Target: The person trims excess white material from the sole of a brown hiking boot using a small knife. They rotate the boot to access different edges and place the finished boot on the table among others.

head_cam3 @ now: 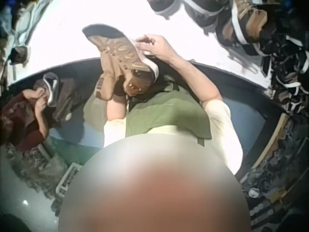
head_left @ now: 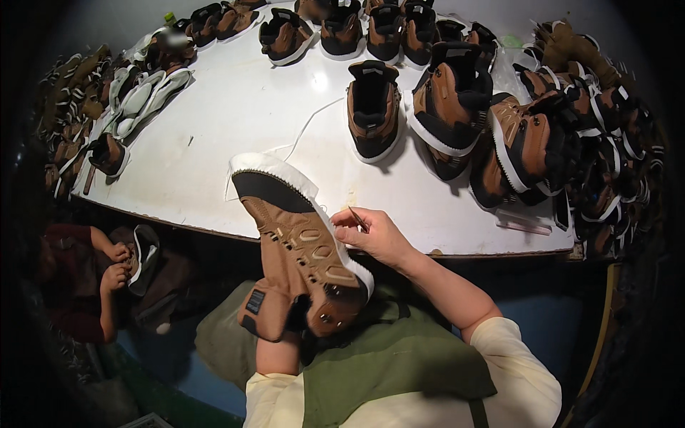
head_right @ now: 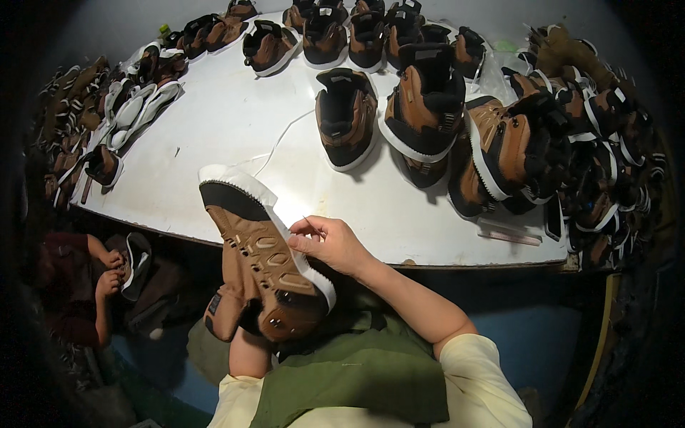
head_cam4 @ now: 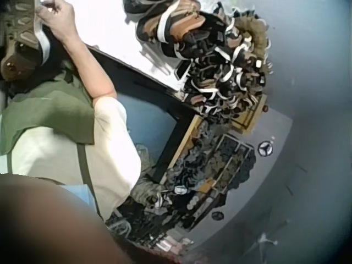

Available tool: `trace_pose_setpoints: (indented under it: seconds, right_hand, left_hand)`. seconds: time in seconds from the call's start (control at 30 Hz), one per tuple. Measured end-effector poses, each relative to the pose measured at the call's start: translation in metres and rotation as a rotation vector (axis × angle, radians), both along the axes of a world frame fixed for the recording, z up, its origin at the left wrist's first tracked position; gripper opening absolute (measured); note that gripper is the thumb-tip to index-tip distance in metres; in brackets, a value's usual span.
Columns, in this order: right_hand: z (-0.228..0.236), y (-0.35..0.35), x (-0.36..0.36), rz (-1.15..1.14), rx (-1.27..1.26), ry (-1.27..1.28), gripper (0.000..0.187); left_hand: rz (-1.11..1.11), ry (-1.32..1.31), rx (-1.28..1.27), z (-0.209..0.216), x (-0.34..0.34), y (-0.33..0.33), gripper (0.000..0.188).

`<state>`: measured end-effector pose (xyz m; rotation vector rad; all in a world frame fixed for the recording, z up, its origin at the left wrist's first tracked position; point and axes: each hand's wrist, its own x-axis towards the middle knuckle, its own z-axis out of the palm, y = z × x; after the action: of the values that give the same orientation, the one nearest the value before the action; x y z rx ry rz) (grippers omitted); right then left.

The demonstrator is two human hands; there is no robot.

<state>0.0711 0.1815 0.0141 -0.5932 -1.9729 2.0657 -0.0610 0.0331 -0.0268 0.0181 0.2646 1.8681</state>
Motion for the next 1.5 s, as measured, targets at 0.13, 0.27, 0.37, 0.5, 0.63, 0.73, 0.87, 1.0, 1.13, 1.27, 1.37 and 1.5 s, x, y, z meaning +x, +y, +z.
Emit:
trace_pose_setpoints:
  seconds: [0.13, 0.27, 0.37, 0.5, 0.63, 0.73, 0.87, 1.0, 1.13, 1.27, 1.37, 1.5]
  right_hand:
    - [0.001, -0.005, 0.003, -0.008, 0.067, 0.003, 0.041]
    - [-0.009, -0.005, 0.006, -0.011, 0.002, 0.056, 0.044]
    - [-0.017, -0.003, 0.011, 0.017, -0.118, 0.033, 0.048]
    - [-0.021, -0.014, 0.015, 0.075, -0.253, 0.079, 0.056]
    - [-0.015, -0.018, 0.023, 0.011, -0.103, 0.060, 0.049]
    - [-0.010, -0.020, 0.025, -0.049, 0.048, 0.086, 0.046]
    - [0.015, -0.022, 0.023, -0.110, 0.256, 0.145, 0.039]
    - [0.028, -0.024, 0.022, -0.056, 0.176, 0.102, 0.026]
    - [0.027, -0.025, 0.021, -0.075, 0.116, 0.051, 0.021]
    - [0.024, -0.028, 0.023, -0.051, 0.047, 0.056, 0.023]
    - [0.024, -0.026, 0.028, 0.025, -0.027, -0.003, 0.025]
    - [0.025, -0.036, 0.031, 0.025, 0.123, 0.103, 0.027]
  left_hand:
    - [0.006, 0.007, -0.014, -0.002, 0.003, -0.005, 0.065]
    - [0.006, 0.013, -0.026, -0.002, 0.002, -0.007, 0.064]
    - [-0.002, 0.020, -0.028, -0.001, 0.006, -0.008, 0.064]
    - [-0.016, 0.036, -0.043, -0.002, 0.008, -0.005, 0.063]
    - [-0.026, 0.049, -0.056, -0.002, 0.007, -0.002, 0.062]
    - [-0.028, 0.066, -0.067, -0.001, 0.007, -0.002, 0.061]
    - [-0.032, 0.075, -0.072, 0.000, 0.008, -0.002, 0.061]
    - [-0.045, 0.073, -0.074, -0.003, 0.013, -0.003, 0.060]
    - [-0.057, 0.072, -0.072, -0.004, 0.018, -0.004, 0.059]
    - [-0.060, 0.082, -0.076, -0.006, 0.020, -0.005, 0.058]
    - [-0.057, 0.090, -0.084, -0.005, 0.020, -0.005, 0.057]
    - [-0.042, 0.097, -0.089, -0.008, 0.016, -0.006, 0.057]
